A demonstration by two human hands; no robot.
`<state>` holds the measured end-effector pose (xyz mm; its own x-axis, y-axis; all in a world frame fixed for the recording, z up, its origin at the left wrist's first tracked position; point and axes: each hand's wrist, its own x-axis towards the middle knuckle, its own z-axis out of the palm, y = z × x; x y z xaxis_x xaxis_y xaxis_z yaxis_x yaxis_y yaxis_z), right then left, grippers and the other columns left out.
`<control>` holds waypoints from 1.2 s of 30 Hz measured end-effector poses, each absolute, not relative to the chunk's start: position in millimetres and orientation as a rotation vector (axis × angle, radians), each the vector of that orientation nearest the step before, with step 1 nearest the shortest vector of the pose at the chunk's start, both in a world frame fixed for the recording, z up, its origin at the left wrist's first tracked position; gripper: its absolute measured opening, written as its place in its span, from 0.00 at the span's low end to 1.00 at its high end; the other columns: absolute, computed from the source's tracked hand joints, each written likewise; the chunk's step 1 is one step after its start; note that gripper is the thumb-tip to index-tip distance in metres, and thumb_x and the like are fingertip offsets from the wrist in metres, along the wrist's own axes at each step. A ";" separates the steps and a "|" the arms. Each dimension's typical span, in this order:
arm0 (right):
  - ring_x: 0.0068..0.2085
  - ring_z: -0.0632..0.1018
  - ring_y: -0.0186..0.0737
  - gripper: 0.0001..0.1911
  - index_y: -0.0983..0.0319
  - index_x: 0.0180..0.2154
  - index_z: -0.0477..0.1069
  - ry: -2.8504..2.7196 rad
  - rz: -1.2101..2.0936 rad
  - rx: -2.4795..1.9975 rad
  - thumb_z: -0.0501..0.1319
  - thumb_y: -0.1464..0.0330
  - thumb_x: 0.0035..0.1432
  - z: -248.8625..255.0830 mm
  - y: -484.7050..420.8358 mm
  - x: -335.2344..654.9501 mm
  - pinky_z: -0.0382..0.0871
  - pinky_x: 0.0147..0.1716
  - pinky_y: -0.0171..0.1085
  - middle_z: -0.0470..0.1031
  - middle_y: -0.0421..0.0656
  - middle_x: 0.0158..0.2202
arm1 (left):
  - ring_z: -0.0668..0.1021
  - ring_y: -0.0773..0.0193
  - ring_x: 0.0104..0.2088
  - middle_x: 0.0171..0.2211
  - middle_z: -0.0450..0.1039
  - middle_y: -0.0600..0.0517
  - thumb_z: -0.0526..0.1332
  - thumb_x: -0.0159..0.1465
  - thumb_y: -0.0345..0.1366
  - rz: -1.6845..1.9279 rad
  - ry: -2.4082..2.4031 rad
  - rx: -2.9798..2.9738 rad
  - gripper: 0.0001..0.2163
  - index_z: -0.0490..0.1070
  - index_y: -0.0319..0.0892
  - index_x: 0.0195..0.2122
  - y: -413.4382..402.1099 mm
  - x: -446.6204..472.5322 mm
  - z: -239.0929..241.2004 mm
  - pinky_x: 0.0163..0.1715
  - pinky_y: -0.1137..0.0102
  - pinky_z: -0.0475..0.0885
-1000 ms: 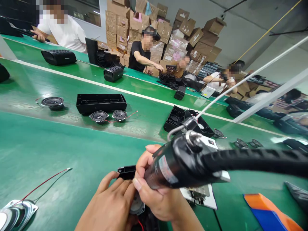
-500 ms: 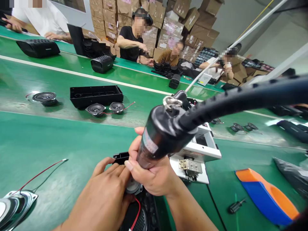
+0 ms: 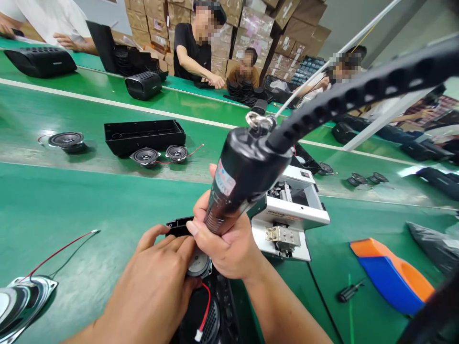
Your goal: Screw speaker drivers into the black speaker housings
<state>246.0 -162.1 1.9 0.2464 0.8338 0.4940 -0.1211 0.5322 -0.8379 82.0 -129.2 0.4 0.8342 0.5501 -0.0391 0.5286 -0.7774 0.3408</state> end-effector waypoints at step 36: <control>0.27 0.75 0.33 0.39 0.44 0.78 0.60 -0.942 -0.256 -1.146 0.68 0.75 0.75 24.3 -260.1 293.2 0.77 0.31 0.35 0.74 0.30 0.33 | 0.84 0.43 0.63 0.62 0.84 0.46 0.67 0.65 0.24 -0.050 0.790 2.476 0.18 0.82 0.48 0.55 -147.0 84.4 7.0 0.63 0.49 0.78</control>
<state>293.2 -260.1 24.3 0.6072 0.2755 0.7453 0.6146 0.4316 -0.6603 84.4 -147.0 7.0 0.8277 0.5278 -0.1908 0.5476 -0.6850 0.4806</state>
